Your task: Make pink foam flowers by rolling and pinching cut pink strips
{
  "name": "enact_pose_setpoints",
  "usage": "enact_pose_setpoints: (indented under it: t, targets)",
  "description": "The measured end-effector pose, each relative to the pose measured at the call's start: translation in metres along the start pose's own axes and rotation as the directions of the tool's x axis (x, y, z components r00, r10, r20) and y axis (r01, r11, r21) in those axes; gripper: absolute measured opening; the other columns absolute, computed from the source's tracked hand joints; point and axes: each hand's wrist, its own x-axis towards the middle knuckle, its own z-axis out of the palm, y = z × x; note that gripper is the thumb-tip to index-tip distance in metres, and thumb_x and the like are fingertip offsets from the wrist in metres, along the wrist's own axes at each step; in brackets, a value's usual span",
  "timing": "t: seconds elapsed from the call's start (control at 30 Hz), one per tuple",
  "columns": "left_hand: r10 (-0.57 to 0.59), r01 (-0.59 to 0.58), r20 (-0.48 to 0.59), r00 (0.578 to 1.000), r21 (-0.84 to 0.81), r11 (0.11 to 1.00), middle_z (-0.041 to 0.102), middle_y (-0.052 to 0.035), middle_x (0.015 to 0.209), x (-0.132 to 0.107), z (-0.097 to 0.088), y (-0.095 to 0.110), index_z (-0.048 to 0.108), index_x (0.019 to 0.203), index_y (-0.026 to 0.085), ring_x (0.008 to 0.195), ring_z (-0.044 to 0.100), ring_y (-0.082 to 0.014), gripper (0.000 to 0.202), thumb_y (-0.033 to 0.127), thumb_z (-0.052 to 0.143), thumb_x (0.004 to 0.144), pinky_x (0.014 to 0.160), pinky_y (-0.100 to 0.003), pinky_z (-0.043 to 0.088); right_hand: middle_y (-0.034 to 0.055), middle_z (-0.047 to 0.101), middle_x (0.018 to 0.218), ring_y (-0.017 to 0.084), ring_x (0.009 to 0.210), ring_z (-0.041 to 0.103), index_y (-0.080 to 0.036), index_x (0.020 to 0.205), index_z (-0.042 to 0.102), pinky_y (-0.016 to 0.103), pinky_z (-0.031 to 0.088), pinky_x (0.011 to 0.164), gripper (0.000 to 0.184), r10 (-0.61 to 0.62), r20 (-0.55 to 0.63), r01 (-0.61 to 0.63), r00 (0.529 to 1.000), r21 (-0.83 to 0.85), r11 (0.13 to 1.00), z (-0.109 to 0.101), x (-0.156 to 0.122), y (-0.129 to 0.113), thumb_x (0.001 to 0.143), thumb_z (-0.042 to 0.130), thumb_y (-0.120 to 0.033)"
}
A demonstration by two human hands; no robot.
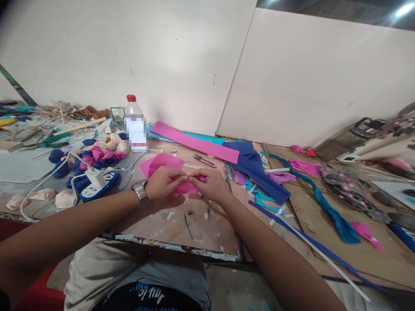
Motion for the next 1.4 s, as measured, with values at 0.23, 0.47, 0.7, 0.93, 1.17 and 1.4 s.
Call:
enact_pose_setpoints:
  t: [0.23, 0.47, 0.7, 0.93, 1.17, 1.4]
  targets:
    - [-0.007, 0.006, -0.005, 1.000, -0.019, 1.000, 0.080, -0.0006, 0.091, 0.000, 0.000, -0.001, 0.078, 0.101, 0.023, 0.078, 0.070, -0.0166, 0.035, 0.047, 0.053, 0.100, 0.069, -0.029, 0.043, 0.0036, 0.082, 0.091, 0.022, 0.083, 0.075, -0.024, 0.092, 0.082, 0.030, 0.055, 0.074, 0.014, -0.001, 0.026, 0.001, 1.000, -0.001, 1.000, 0.000, 0.001, 0.002, 0.087, 0.072, -0.032]
    - [-0.002, 0.002, -0.007, 1.000, -0.032, 0.999, 0.079, -0.0021, 0.087, 0.000, -0.001, 0.001, 0.078, 0.097, 0.021, 0.076, 0.069, -0.0164, 0.034, 0.044, 0.052, 0.100, 0.069, -0.028, 0.044, 0.0023, 0.080, 0.086, 0.019, 0.078, 0.072, -0.023, 0.088, 0.081, 0.029, 0.051, 0.071, 0.013, -0.013, 0.019, 0.014, 1.000, -0.054, 0.998, 0.000, 0.000, -0.001, 0.088, 0.069, -0.029]
    - [-0.050, 0.049, -0.015, 0.999, -0.064, 0.997, 0.079, -0.0029, 0.089, 0.001, -0.001, -0.001, 0.078, 0.096, 0.021, 0.076, 0.068, -0.0166, 0.033, 0.043, 0.053, 0.099, 0.067, -0.028, 0.043, 0.0029, 0.078, 0.080, 0.020, 0.076, 0.070, -0.021, 0.082, 0.078, 0.029, 0.052, 0.069, 0.012, 0.020, -0.027, -0.020, 0.999, -0.007, 1.000, -0.001, 0.001, 0.000, 0.085, 0.070, -0.029]
    - [-0.093, 0.087, -0.052, 0.994, -0.103, 0.991, 0.076, -0.0042, 0.082, 0.005, 0.000, -0.006, 0.075, 0.089, 0.019, 0.073, 0.064, -0.0169, 0.034, 0.041, 0.053, 0.097, 0.067, -0.029, 0.044, 0.0027, 0.077, 0.077, 0.020, 0.074, 0.069, -0.021, 0.077, 0.076, 0.029, 0.052, 0.068, 0.013, 0.055, -0.073, -0.056, 0.996, -0.016, 0.998, -0.003, 0.003, 0.001, 0.083, 0.071, -0.032]
    - [-0.110, 0.091, -0.097, 0.989, -0.182, 0.979, 0.075, -0.0047, 0.084, 0.005, 0.001, -0.010, 0.074, 0.088, 0.017, 0.077, 0.065, -0.0172, 0.033, 0.040, 0.052, 0.097, 0.072, -0.029, 0.047, 0.0025, 0.077, 0.077, 0.020, 0.074, 0.070, -0.021, 0.076, 0.076, 0.029, 0.052, 0.068, 0.013, 0.075, -0.108, -0.077, 0.991, -0.015, 0.997, -0.005, 0.005, 0.002, 0.081, 0.072, -0.032]
    - [-0.141, 0.117, -0.089, 0.986, -0.238, 0.964, 0.074, -0.0046, 0.083, 0.005, 0.002, -0.009, 0.073, 0.087, 0.016, 0.076, 0.064, -0.0171, 0.027, 0.038, 0.058, 0.092, 0.072, -0.028, 0.049, 0.0032, 0.079, 0.081, 0.021, 0.076, 0.072, -0.022, 0.081, 0.078, 0.030, 0.055, 0.071, 0.012, 0.039, -0.107, -0.040, 0.994, -0.015, 0.999, -0.003, 0.004, 0.002, 0.083, 0.071, -0.031]
